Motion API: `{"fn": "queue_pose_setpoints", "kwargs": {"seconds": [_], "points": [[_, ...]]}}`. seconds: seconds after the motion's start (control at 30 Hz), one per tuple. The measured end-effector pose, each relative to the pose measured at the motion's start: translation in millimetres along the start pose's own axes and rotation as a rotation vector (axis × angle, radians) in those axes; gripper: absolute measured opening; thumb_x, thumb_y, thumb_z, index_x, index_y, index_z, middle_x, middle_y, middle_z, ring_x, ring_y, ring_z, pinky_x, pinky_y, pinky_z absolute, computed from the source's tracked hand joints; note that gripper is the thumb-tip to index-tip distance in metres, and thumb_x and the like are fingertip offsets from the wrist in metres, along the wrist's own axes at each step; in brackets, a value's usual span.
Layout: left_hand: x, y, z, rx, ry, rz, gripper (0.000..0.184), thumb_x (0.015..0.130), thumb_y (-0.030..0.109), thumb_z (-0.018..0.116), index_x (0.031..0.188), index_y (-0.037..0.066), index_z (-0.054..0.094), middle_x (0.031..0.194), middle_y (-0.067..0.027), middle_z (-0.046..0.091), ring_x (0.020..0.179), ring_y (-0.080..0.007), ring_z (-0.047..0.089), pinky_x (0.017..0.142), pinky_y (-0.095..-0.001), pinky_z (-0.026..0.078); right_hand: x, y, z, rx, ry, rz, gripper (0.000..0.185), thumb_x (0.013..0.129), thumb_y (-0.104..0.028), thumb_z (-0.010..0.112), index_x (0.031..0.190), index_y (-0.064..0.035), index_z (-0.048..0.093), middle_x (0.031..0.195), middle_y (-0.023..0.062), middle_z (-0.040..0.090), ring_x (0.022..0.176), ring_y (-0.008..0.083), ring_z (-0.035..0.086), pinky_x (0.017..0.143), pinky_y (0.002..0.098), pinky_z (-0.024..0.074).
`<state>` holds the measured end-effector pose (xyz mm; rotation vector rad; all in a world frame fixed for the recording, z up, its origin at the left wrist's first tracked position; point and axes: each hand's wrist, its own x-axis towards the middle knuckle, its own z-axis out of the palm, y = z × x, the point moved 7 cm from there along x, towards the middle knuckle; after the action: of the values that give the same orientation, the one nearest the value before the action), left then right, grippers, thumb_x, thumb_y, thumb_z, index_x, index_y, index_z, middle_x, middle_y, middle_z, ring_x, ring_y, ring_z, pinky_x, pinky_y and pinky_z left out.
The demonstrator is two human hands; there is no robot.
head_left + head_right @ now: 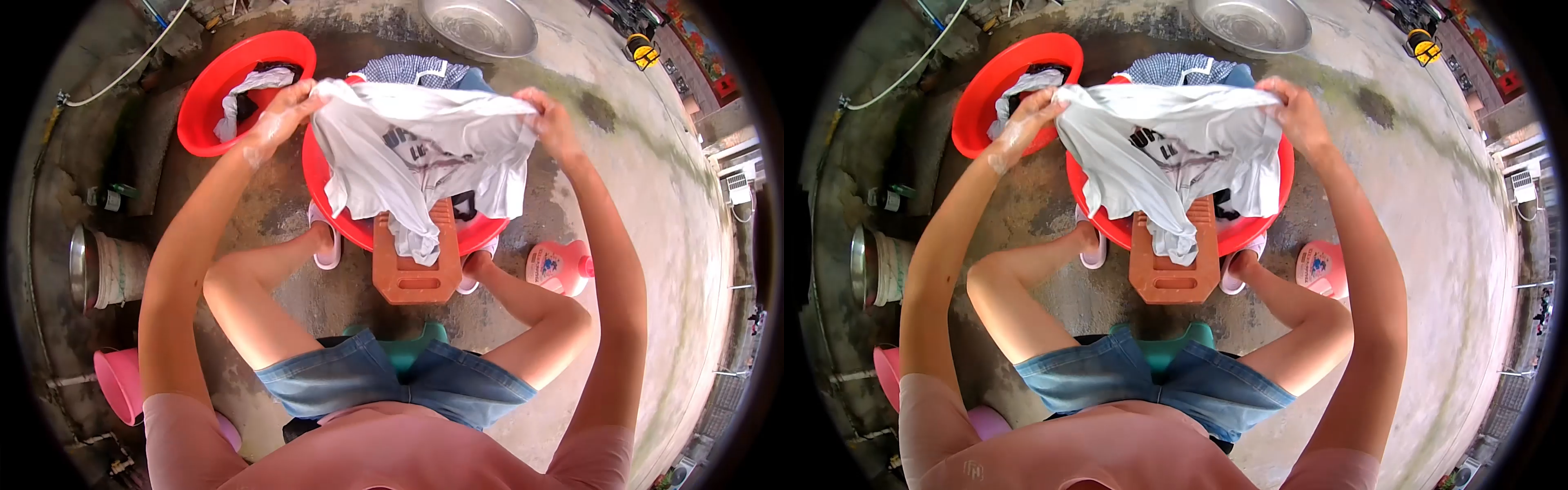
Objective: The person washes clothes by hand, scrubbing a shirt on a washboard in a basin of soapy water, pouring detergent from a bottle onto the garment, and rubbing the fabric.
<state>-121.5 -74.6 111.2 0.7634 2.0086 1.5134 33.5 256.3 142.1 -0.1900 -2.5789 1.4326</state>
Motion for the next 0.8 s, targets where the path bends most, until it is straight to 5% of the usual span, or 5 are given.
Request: {"fn": "queue_pose_setpoints", "kwargs": {"seconds": [0.17,0.37,0.53,0.77,0.8], "points": [[19,161,-47,0.091,0.318,0.438,0.024,0.086,0.032,0.055,0.094,0.009,0.058,0.086,0.0039,0.057,0.085,-0.0052,0.048,0.079,-0.0215,0.036,33,-140,-89,-0.056,0.321,-0.313,0.025,0.077,-0.003,0.055,0.102,0.0005,0.058,0.095,0.0023,0.06,0.089,0.0091,0.053,0.082,0.0214,0.0391],[-36,195,-35,0.299,0.164,0.428,0.031,0.085,0.024,0.058,0.109,0.006,0.053,0.098,0.0007,0.056,0.094,-0.0089,0.049,0.086,-0.0248,0.038,-21,-178,-103,-0.104,0.32,-0.385,0.026,0.081,-0.014,0.051,0.104,-0.0027,0.058,0.1,0.0011,0.057,0.095,0.0107,0.05,0.087,0.0238,0.0362],[-84,93,33,0.598,-0.3,0.418,0.034,0.072,0.003,0.061,0.106,0.006,0.057,0.097,-0.0089,0.06,0.093,-0.0222,0.058,0.082,-0.0311,0.045,-96,-93,-24,-0.001,-0.157,-0.181,0.017,0.075,0.0,0.053,0.089,-0.0046,0.061,0.092,0.0035,0.059,0.086,0.0169,0.054,0.077,0.0291,0.0429],[-159,-184,159,0.714,-0.667,0.328,0.036,0.07,0.016,0.065,0.105,0.012,0.056,0.102,-0.0058,0.055,0.101,-0.0258,0.052,0.087,-0.0367,0.041,-229,142,173,-0.734,-0.824,-0.1,0.019,0.067,-0.005,0.055,0.081,-0.0152,0.063,0.089,0.0043,0.06,0.094,0.0234,0.052,0.078,0.0378,0.0413],[-168,-205,178,0.834,-0.921,0.075,0.03,0.072,0.016,0.064,0.1,0.01,0.056,0.103,-0.006,0.055,0.1,-0.0255,0.052,0.084,-0.0365,0.043,-244,157,190,-0.72,-0.872,-0.073,0.019,0.067,-0.006,0.055,0.082,-0.0167,0.063,0.089,0.0039,0.06,0.094,0.0226,0.052,0.077,0.0379,0.0413]]}}
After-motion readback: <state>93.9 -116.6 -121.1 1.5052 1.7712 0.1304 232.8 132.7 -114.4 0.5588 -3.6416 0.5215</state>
